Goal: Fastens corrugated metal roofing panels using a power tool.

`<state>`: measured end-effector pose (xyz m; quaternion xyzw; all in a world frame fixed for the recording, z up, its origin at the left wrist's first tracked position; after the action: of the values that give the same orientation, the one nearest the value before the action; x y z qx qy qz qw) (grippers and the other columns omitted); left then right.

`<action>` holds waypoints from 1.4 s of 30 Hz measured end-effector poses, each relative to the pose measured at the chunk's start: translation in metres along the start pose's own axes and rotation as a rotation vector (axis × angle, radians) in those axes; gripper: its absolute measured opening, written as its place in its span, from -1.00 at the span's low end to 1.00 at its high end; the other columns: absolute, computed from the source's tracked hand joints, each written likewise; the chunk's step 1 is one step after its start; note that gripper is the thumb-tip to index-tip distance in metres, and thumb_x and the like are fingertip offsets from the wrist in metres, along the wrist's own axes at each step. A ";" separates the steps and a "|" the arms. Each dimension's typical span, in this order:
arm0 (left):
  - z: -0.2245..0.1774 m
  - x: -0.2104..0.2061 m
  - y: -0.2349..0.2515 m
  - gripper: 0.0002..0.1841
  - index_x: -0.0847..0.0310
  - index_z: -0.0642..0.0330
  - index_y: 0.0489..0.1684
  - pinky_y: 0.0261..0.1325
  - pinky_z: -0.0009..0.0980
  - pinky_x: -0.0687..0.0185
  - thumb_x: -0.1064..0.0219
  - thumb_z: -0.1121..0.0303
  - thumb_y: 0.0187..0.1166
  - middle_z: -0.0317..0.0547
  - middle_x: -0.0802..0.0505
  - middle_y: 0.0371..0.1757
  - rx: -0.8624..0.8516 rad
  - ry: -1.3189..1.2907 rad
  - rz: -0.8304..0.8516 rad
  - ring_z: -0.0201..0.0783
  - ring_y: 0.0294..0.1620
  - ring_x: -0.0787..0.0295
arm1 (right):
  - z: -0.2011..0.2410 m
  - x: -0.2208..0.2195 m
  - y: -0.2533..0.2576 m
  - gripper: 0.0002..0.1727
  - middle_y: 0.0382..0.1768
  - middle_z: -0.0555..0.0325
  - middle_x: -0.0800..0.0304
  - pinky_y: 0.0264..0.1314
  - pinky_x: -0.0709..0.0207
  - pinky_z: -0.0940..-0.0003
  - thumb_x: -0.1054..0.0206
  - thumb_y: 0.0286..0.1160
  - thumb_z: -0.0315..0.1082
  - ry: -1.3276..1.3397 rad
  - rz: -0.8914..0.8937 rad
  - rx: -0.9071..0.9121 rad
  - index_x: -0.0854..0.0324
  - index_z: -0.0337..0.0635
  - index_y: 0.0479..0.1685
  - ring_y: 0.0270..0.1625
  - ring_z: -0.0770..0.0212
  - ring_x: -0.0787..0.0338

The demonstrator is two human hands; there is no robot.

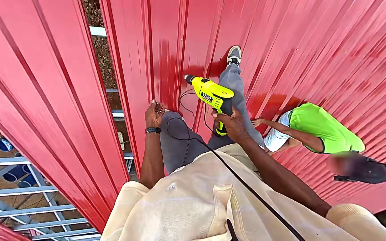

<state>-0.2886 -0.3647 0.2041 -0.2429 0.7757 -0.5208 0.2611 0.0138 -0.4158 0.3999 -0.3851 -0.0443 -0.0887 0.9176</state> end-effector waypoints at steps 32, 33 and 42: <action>0.103 -0.185 -0.112 -0.74 -0.46 0.32 0.25 -0.02 -0.13 -0.84 -0.19 0.33 0.79 0.07 -0.81 -0.14 -0.150 0.393 0.024 -0.09 -0.19 -0.85 | -0.054 0.228 0.039 -0.48 -0.33 -0.02 -0.77 -0.53 -0.72 0.19 -0.47 0.43 -0.27 0.394 -0.321 -0.169 -0.51 -0.25 0.36 -0.57 0.11 -0.72; 0.114 -0.217 -0.121 -0.72 -0.46 0.31 0.27 -0.01 -0.13 -0.84 -0.21 0.32 0.79 0.07 -0.81 -0.14 -0.152 0.414 0.068 -0.08 -0.19 -0.85 | -0.055 0.248 0.030 -0.47 -0.30 -0.02 -0.79 -0.54 -0.71 0.19 -0.47 0.42 -0.27 0.398 -0.344 -0.171 -0.51 -0.28 0.36 -0.57 0.11 -0.72; 0.204 -0.399 -0.169 -0.74 -0.53 0.24 0.29 -0.14 -0.21 -0.82 -0.20 0.32 0.78 0.05 -0.81 -0.14 0.008 0.436 0.300 -0.11 -0.26 -0.82 | -0.047 0.361 0.027 -0.46 -0.22 0.00 -0.82 -0.58 -0.70 0.25 -0.47 0.40 -0.29 0.499 -0.406 -0.190 -0.50 -0.27 0.37 -0.59 0.16 -0.71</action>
<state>0.1608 -0.3019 0.3571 -0.0061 0.8388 -0.5194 0.1634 0.3735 -0.4769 0.4024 -0.4188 0.1145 -0.3649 0.8236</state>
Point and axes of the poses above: each hand's wrist, its own y-axis towards the middle knuckle, its own x-axis out of the back of the hand, z = x × y, the point moved 2 cm from there along y, towards the middle knuckle
